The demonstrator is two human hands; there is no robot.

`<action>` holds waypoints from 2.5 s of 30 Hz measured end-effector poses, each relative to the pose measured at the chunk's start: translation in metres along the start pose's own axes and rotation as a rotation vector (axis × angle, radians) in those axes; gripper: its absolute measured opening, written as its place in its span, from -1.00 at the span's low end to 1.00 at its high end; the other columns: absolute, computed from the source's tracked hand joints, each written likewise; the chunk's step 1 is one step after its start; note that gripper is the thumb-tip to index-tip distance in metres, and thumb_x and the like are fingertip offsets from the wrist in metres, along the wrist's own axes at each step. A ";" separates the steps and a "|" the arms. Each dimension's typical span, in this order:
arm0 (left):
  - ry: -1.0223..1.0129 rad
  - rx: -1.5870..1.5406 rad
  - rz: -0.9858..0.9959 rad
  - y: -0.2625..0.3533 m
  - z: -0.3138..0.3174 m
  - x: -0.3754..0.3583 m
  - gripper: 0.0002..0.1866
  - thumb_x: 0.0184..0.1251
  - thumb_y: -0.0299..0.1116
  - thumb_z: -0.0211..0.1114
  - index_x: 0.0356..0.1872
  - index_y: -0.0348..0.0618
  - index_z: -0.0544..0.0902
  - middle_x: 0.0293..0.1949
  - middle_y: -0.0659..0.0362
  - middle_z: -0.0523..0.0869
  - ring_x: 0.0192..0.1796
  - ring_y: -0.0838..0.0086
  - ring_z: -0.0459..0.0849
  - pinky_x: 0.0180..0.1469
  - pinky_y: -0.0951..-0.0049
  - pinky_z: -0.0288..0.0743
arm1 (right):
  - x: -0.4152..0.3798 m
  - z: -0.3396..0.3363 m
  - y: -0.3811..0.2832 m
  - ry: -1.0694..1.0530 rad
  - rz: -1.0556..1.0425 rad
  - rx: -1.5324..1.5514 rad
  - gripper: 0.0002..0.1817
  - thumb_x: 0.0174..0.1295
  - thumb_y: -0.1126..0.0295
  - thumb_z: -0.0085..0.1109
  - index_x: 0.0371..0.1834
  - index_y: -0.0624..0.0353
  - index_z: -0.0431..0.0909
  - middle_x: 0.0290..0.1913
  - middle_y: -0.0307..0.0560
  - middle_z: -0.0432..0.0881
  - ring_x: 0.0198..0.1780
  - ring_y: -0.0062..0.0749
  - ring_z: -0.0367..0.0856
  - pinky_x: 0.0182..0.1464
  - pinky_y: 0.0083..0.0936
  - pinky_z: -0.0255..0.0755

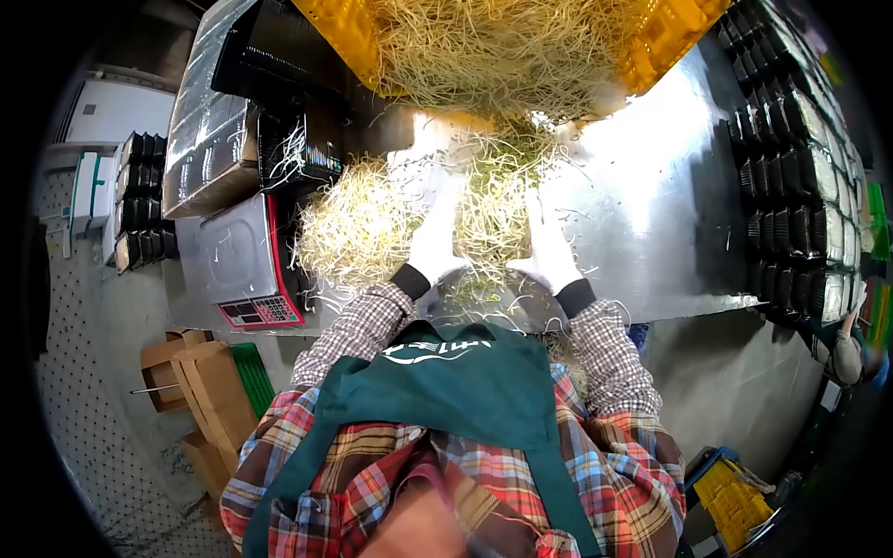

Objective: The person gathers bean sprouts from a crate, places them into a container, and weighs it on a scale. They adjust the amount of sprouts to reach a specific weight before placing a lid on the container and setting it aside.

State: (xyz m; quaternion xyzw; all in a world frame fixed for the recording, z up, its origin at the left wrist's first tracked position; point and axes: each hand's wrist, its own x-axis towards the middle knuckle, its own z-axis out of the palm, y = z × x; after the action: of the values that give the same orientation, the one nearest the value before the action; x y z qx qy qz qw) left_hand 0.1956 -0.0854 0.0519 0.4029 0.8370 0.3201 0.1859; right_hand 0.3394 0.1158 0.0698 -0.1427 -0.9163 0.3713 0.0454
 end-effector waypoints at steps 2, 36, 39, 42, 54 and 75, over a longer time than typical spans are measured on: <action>-0.169 0.101 -0.158 -0.002 0.016 0.006 0.04 -0.11 -0.39 0.49 0.50 -0.24 0.15 0.35 -0.19 0.38 0.34 0.00 0.43 0.41 0.22 0.29 | 0.002 0.015 -0.001 0.022 -0.007 -0.063 0.14 -0.09 0.45 0.49 0.59 0.16 -0.03 0.46 0.34 0.20 0.49 0.19 0.15 0.51 -0.16 0.13; -0.252 -0.007 -0.445 -0.008 -0.027 0.181 0.00 0.14 -0.28 0.27 0.56 -0.27 -0.11 0.22 -0.29 0.53 0.15 0.00 0.62 0.22 0.17 0.54 | 0.160 -0.008 0.066 0.169 0.466 -0.261 -0.10 0.20 -0.03 0.27 0.50 0.25 0.16 0.33 0.27 0.40 0.25 -0.01 0.49 0.29 -0.13 0.41; -0.265 -0.130 -0.311 -0.008 -0.006 0.195 -0.14 0.28 -0.49 0.16 0.58 -0.11 -0.06 0.08 -0.16 0.67 -0.05 0.20 0.72 0.05 0.32 0.64 | 0.178 0.033 0.107 0.097 0.242 -0.049 -0.15 0.18 0.07 0.30 0.51 0.17 0.23 0.01 0.11 0.59 0.01 -0.23 0.58 0.09 -0.24 0.53; -0.175 -0.285 -0.129 -0.002 -0.027 0.186 -0.20 0.24 -0.49 0.13 0.55 -0.16 0.09 0.08 -0.12 0.69 0.14 0.18 0.66 0.30 0.32 0.47 | 0.158 -0.026 0.061 -0.094 -0.049 0.114 -0.23 0.13 0.13 0.37 0.43 0.14 0.37 0.28 0.15 0.53 0.28 -0.16 0.51 0.32 -0.16 0.38; -0.362 -0.045 0.022 -0.018 -0.057 0.152 -0.18 0.25 -0.46 0.10 0.58 -0.09 0.03 0.02 0.00 0.70 -0.03 0.28 0.68 0.18 0.34 0.53 | 0.129 -0.051 0.048 -0.257 -0.155 0.011 0.00 0.00 0.02 0.49 0.51 0.12 0.23 0.46 0.14 0.31 0.43 -0.08 0.33 0.47 -0.16 0.19; -0.251 -0.553 -0.291 -0.004 -0.010 0.139 0.07 0.15 -0.36 0.51 0.58 -0.14 -0.04 0.32 -0.16 0.49 0.30 0.12 0.52 0.36 0.28 0.43 | 0.148 0.012 0.058 -0.330 0.121 0.084 0.18 0.05 -0.32 0.32 0.58 0.16 0.00 0.51 0.26 0.17 0.48 0.08 0.24 0.46 -0.07 0.21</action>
State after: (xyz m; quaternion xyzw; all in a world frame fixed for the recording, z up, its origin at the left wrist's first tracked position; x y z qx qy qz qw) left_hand 0.1033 0.0191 0.0493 0.2498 0.7378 0.4530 0.4336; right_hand 0.2085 0.1910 0.0178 -0.1328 -0.8848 0.4296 -0.1223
